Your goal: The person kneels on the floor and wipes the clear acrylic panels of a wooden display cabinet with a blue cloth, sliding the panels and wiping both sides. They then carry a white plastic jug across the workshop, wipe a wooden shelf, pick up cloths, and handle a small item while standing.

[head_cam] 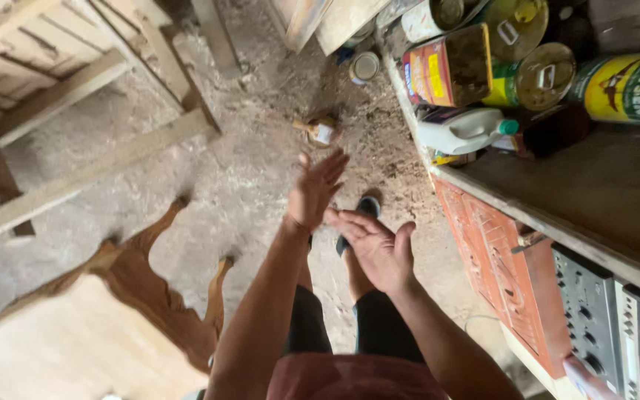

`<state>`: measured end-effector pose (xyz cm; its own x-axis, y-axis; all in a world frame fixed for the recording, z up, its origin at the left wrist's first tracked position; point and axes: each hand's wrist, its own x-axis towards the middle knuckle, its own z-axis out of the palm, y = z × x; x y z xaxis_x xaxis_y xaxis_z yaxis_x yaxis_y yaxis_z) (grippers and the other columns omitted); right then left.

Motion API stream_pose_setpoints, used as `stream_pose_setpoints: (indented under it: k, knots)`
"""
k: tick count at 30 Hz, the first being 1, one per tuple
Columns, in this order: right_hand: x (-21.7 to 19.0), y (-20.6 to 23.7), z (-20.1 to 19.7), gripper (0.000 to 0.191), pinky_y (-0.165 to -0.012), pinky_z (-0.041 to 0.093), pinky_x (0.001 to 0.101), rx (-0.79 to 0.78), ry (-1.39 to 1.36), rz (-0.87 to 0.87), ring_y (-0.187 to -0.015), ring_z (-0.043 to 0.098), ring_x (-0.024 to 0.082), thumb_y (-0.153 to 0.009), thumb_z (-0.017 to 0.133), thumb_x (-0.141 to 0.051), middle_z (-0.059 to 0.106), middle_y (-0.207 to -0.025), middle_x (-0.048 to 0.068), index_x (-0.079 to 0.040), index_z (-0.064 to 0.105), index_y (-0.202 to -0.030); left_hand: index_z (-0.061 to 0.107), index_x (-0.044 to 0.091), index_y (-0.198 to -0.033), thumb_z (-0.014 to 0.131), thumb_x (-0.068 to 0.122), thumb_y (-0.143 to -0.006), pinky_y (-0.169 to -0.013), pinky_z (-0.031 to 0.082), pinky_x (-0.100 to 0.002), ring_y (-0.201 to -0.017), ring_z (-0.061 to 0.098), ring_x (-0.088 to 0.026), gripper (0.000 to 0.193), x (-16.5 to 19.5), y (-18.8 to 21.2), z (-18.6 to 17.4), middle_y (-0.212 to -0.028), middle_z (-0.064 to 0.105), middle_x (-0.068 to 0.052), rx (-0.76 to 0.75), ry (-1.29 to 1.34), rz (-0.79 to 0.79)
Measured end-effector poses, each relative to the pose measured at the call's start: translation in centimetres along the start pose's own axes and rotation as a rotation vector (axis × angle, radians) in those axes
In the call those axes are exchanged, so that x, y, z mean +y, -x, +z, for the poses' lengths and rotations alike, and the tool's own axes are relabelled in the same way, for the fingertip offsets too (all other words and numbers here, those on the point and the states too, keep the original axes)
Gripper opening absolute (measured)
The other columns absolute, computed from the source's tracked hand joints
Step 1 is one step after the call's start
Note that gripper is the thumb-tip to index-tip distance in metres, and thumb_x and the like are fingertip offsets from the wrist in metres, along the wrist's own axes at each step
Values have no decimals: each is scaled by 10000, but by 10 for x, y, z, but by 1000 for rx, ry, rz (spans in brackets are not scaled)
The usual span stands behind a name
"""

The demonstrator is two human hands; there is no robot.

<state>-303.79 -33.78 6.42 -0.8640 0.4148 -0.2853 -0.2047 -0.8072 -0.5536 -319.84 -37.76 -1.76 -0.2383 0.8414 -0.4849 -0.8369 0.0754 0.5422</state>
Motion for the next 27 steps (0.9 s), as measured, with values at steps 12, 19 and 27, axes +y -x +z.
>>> stream_pose_setpoints:
  k: [12, 19, 27]
  knots:
    - [-9, 5, -40, 97, -948, 449, 292, 353, 840, -315, -1009, 545, 113, -1038, 682, -67, 590, -1063, 36, -20, 602, -1066, 648, -19, -1116, 345, 659, -1131, -1056, 469, -495, -1151, 611, -369, 743, -12, 43, 15, -1146, 668, -198, -253, 939, 217]
    - [-2, -31, -76, 100, -865, 494, 250, 407, 857, -191, -933, 594, 84, -999, 697, 5, 646, -978, 6, -29, 624, -1057, 649, 13, -1068, 409, 608, -1110, -1014, 493, -472, -1068, 636, -330, 643, -43, 28, 0, -1087, 666, -155, 4, 824, 181]
    - [-6, -166, -126, 214, -747, 550, 267, 343, 1406, -265, -860, 669, 132, -913, 723, 20, 706, -993, 47, -66, 689, -1106, 573, 41, -1275, 498, 457, -1022, -897, 516, -403, -1016, 687, -235, 494, -79, -7, -6, -1176, 677, -109, 441, 372, 38]
